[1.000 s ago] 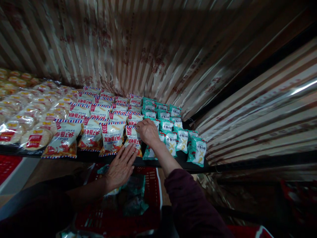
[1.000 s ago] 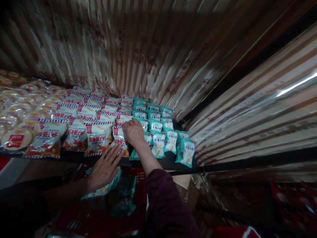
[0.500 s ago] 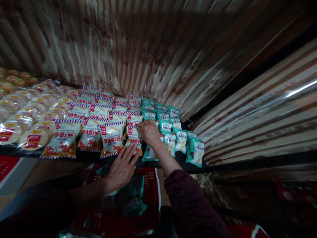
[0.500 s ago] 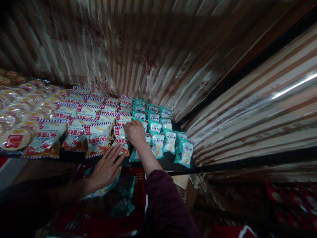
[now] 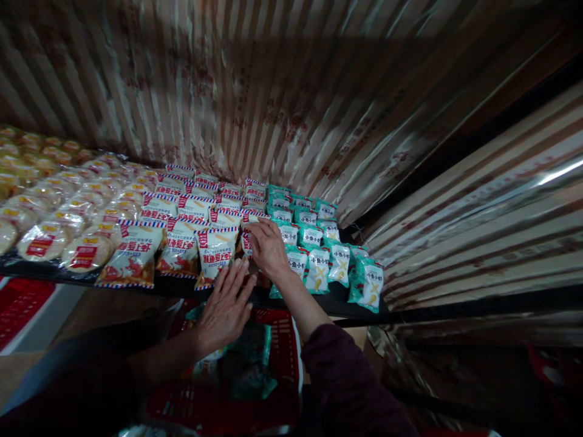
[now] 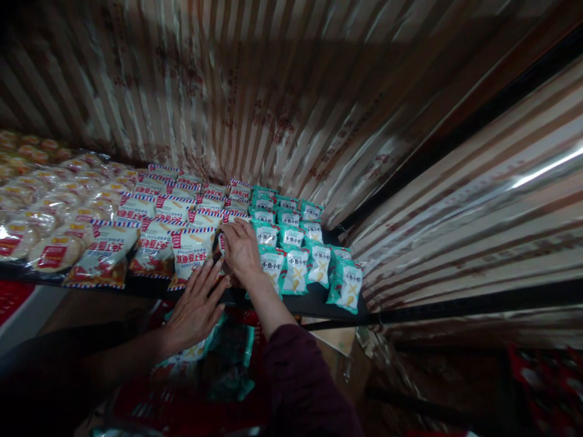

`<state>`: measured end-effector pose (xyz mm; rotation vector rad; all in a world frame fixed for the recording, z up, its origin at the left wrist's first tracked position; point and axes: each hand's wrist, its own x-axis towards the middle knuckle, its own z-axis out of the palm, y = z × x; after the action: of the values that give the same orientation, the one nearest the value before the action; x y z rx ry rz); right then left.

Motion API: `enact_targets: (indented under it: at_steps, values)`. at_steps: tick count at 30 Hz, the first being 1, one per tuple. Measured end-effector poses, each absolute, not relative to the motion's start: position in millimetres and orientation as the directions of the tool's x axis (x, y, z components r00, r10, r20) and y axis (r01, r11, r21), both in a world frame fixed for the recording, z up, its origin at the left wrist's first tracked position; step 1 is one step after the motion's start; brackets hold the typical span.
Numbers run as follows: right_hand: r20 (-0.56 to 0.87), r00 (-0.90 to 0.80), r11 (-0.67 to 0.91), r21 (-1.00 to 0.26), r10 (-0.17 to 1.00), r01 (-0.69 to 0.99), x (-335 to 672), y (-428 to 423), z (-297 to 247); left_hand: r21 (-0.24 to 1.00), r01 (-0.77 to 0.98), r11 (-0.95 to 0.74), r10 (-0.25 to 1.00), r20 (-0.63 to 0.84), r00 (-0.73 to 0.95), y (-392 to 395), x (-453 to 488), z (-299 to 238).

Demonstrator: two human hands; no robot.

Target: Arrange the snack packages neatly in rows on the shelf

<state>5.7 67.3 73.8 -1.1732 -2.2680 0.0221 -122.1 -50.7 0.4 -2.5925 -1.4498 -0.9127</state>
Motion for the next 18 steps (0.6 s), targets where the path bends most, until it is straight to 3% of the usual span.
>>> enact_targets:
  at_steps: [10, 18]
  values:
    - [0.363, -0.444, 0.537, -0.213, 0.819, 0.816, -36.7, 80.8, 68.8, 0.256, 0.842, -0.475, 0.792, 0.541, 0.282, -44.4, -165.1, -6.5]
    - [0.381, -0.413, 0.517, -0.230, 0.827, 0.824, -27.3, 89.4, 66.5, 0.279, 0.839, -0.468, 0.805, 0.526, 0.275, -38.6, -160.7, -7.0]
